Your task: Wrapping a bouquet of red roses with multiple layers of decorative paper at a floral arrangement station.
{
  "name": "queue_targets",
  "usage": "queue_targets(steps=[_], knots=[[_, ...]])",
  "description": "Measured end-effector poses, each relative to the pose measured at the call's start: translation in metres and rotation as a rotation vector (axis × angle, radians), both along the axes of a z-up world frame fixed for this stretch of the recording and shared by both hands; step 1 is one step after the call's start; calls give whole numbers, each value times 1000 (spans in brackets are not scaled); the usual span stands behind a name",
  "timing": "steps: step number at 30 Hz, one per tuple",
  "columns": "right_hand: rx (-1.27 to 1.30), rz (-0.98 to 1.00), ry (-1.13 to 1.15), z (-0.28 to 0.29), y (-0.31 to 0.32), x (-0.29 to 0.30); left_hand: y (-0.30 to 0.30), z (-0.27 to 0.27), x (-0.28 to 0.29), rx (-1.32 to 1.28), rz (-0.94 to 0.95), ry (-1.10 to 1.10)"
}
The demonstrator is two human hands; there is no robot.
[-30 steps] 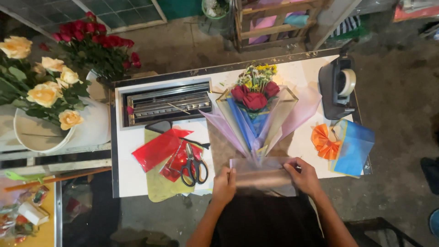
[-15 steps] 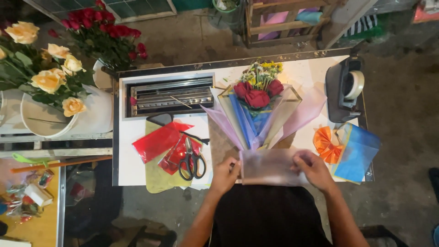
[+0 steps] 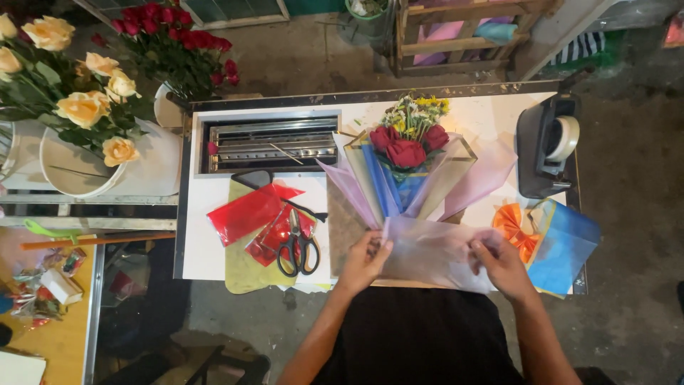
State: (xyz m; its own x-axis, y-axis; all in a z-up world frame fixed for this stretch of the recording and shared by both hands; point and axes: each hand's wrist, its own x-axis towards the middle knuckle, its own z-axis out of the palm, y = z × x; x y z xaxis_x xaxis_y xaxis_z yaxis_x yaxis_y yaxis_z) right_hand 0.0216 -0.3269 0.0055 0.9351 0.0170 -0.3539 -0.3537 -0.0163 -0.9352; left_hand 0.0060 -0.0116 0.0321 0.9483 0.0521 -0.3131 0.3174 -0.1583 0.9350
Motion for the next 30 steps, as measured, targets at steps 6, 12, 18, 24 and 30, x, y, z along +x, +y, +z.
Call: queue_targets(steps=[6,12,18,24,30], knots=[[-39,11,-56,28,34,13,-2,-22,9,44,80,32],[30,-57,-77,36,44,23,-2,12,31,-58,165,39],[20,-40,-83,37,34,23,0,51,41,-51,126,29],[9,45,-122,38,8,35,9,65,54,-22,124,-23],[-92,311,-83,91,3,44,11,61,62,49,67,-86]])
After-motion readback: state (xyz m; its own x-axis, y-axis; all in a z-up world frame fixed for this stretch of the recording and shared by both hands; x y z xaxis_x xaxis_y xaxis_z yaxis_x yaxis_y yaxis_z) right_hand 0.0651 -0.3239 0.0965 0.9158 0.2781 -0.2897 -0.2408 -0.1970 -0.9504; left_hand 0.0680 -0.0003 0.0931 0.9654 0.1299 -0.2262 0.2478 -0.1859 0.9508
